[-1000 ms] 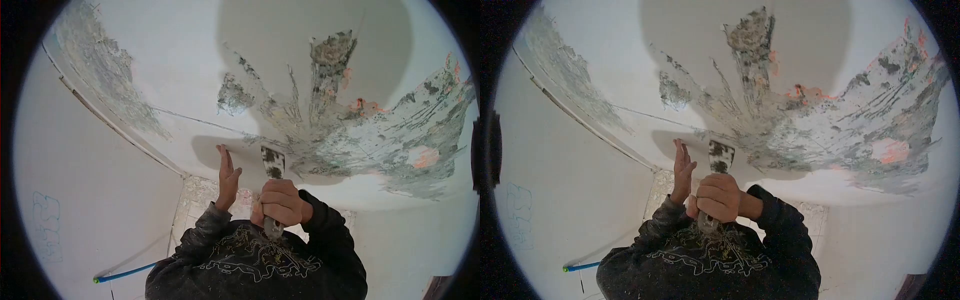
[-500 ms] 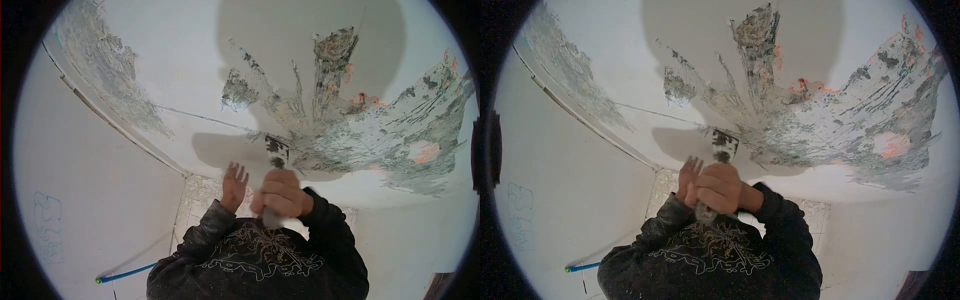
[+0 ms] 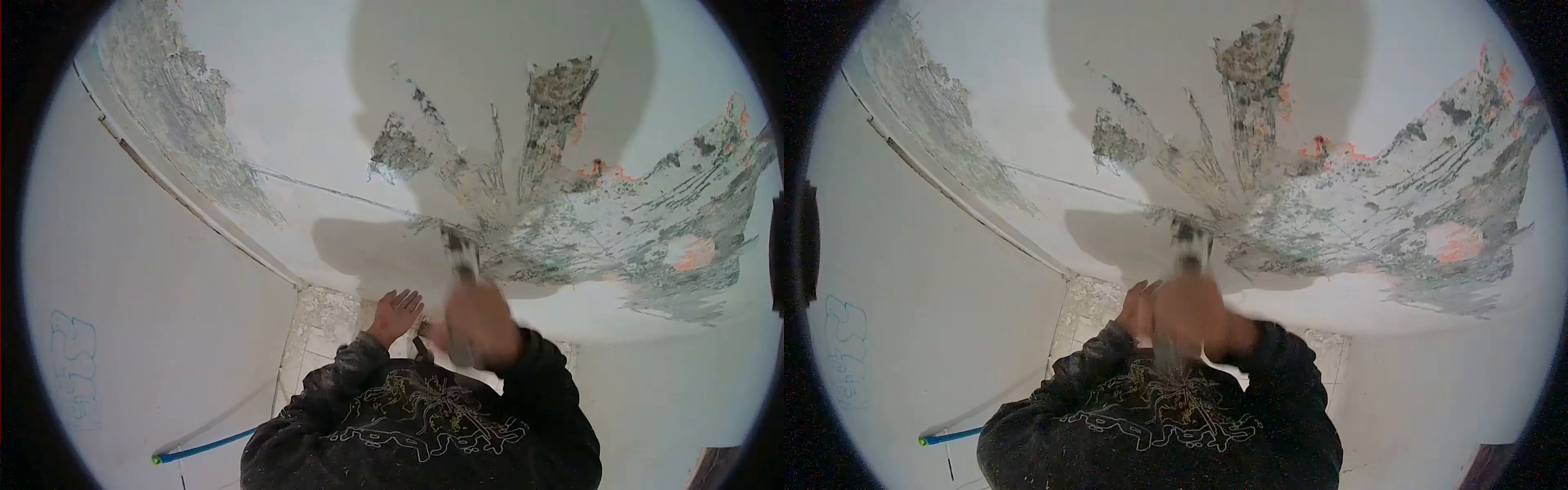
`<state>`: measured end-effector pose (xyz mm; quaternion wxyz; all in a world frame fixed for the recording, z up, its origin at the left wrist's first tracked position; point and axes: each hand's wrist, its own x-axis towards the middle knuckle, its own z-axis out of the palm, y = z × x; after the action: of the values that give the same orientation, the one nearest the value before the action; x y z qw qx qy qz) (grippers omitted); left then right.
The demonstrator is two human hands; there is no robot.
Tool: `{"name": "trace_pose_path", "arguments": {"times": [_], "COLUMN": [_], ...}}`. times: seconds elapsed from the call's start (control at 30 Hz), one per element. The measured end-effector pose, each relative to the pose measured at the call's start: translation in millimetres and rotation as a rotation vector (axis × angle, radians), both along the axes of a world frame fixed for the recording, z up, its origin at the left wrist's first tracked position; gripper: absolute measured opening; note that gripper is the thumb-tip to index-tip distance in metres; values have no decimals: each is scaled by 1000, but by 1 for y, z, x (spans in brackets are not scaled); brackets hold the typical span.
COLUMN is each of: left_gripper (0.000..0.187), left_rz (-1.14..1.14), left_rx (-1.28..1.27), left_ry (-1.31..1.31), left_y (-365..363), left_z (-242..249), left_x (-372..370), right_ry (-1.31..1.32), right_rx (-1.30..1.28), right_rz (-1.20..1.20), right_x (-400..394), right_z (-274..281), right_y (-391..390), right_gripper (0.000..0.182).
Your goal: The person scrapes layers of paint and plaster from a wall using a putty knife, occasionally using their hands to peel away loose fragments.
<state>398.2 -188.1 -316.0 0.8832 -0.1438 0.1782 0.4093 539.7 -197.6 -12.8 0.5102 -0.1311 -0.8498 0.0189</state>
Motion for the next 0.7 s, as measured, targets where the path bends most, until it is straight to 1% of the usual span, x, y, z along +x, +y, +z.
{"name": "trace_pose_path", "arguments": {"times": [0.03,0.07,0.1,0.13,0.2,0.23,0.27,0.3,0.33,0.37,0.4,0.47,0.5,0.57,0.6,0.7], "left_gripper": [59,59,60,60,60,60,59,59,59,58,58,57,57,56,56,55], "left_rz": [-25,-49,-57,-71,7,36,-49,-137,-133,-128,-50,30,10,-6,8,45], "left_rx": [37,74,107,134,68,14,386,766,766,765,376,56,100,129,119,96], "left_ry": [-6,-11,23,56,100,128,291,449,453,457,306,51,-36,-68,-21,127], "left_y": [1,2,6,4,14,5,-1,-2,0,1,0,13,10,2,1,8], "left_z": [3,8,13,19,30,34,43,56,57,58,46,22,8,3,2,18], "left_x": [2,3,4,5,15,16,7,-8,-7,-6,7,18,13,8,11,13], "right_ry": [49,86,93,99,132,149,39,-72,-115,-115,-115,-130,-129,-124,-197,50], "right_rx": [52,0,23,39,44,46,19,-1,-105,-79,-62,-13,-7,16,-32,33], "right_rz": [-37,-12,43,90,99,104,67,28,117,107,90,80,67,33,27,184], "right_x": [-11,-14,4,37,25,19,7,2,1,2,4,5,4,3,-2,-6], "right_z": [10,6,-27,-81,-51,-35,2,19,7,2,-1,4,3,3,4,11], "right_y": [7,9,3,-15,-24,-27,-5,7,9,11,10,18,15,8,4,-25], "right_gripper": [28,30,29,27,22,20,18,17,17,18,18,20,22,24,24,22]}}
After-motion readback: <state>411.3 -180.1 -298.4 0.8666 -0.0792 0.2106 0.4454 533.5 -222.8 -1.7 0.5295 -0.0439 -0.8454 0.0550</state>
